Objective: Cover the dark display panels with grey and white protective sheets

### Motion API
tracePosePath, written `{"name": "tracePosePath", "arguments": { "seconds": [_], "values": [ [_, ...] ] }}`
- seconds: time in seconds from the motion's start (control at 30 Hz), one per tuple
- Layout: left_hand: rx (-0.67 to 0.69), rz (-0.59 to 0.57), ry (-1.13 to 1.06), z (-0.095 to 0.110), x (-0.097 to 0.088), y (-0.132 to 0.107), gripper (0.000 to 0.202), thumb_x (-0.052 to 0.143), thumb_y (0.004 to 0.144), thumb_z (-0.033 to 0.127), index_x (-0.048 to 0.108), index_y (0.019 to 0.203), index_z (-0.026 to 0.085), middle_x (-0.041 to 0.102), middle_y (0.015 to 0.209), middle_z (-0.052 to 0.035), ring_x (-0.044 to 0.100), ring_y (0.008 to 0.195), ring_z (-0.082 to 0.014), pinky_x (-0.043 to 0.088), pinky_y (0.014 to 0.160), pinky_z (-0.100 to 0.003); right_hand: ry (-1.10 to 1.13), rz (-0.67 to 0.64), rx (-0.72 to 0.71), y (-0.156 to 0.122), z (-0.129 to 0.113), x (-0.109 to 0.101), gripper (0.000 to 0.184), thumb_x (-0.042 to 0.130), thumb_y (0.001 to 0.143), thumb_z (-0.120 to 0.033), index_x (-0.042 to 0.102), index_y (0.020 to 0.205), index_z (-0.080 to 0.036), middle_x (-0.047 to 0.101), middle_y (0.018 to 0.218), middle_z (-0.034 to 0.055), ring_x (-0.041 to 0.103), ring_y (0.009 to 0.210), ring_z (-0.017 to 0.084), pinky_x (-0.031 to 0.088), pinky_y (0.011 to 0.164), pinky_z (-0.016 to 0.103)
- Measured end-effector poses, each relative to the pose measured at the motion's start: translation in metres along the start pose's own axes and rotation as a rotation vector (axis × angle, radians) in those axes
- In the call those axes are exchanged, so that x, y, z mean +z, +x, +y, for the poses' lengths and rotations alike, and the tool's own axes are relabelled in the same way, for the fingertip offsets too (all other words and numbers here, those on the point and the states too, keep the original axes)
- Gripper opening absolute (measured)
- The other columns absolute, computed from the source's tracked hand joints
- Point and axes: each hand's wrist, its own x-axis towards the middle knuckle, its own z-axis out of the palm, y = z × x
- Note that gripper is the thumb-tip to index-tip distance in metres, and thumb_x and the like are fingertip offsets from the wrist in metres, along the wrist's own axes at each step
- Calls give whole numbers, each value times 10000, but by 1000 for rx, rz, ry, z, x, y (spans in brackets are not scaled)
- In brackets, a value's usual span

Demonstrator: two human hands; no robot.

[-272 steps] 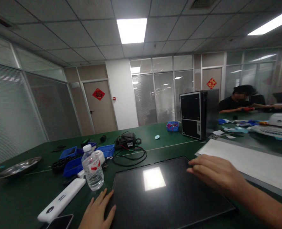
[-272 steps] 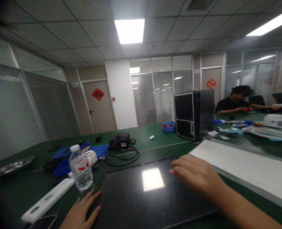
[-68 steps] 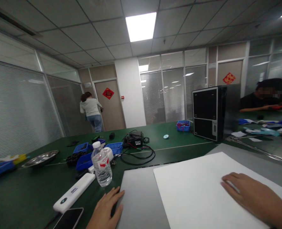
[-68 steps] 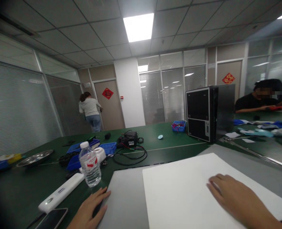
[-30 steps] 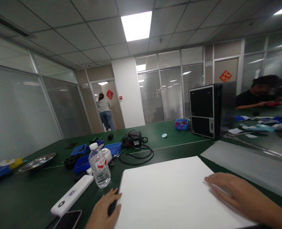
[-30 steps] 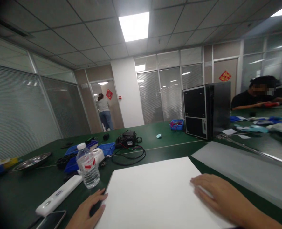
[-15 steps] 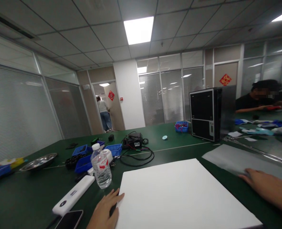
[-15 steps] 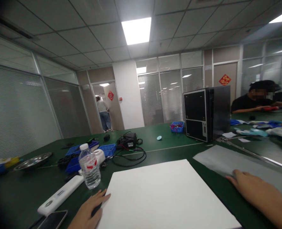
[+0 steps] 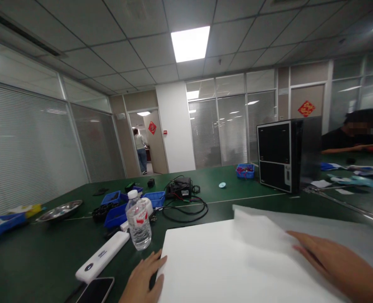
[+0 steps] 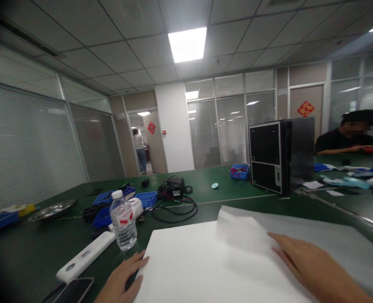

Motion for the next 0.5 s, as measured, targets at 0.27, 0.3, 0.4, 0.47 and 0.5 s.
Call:
{"name": "tracePosePath", "arguments": {
  "seconds": [0.27,0.3,0.4,0.47,0.5],
  "values": [
    [1,-25,9,-2,3,0,443,502,896,312,672,1305,314,602,1438,-11,533,1366,-276,386,1156,-550,55,-261,-309,-13,-11,17,444,577,894,-579,634,1313,-443,602,1413,-24,550,1312,296,443,1121,495],
    [-1,-34,13,-2,3,1,447,495,898,312,669,1310,313,597,1443,-10,526,1372,-273,381,1159,-550,23,-210,-259,-9,-7,15,448,567,894,-596,653,1297,-422,628,1382,-9,573,1284,305,446,1113,518],
    [-9,-55,12,-2,5,1,454,491,899,316,661,1320,306,581,1458,-16,509,1385,-275,369,1166,-557,-49,-96,-85,3,10,6,476,523,893,-638,746,1176,-327,715,1237,51,657,1144,333,486,1051,563],
    [-14,-58,3,-1,4,2,453,496,900,321,660,1321,300,576,1463,-23,504,1389,-280,360,1171,-560,-38,-118,-9,7,20,1,483,491,906,-641,774,1106,-305,744,1159,58,687,1067,327,518,1002,549],
    [-14,-58,-1,-1,4,2,453,496,901,322,660,1322,296,575,1463,-26,502,1390,-280,356,1174,-559,-20,-148,10,8,23,-1,478,480,913,-639,778,1089,-310,749,1143,51,691,1053,320,525,990,539]
  ]
}}
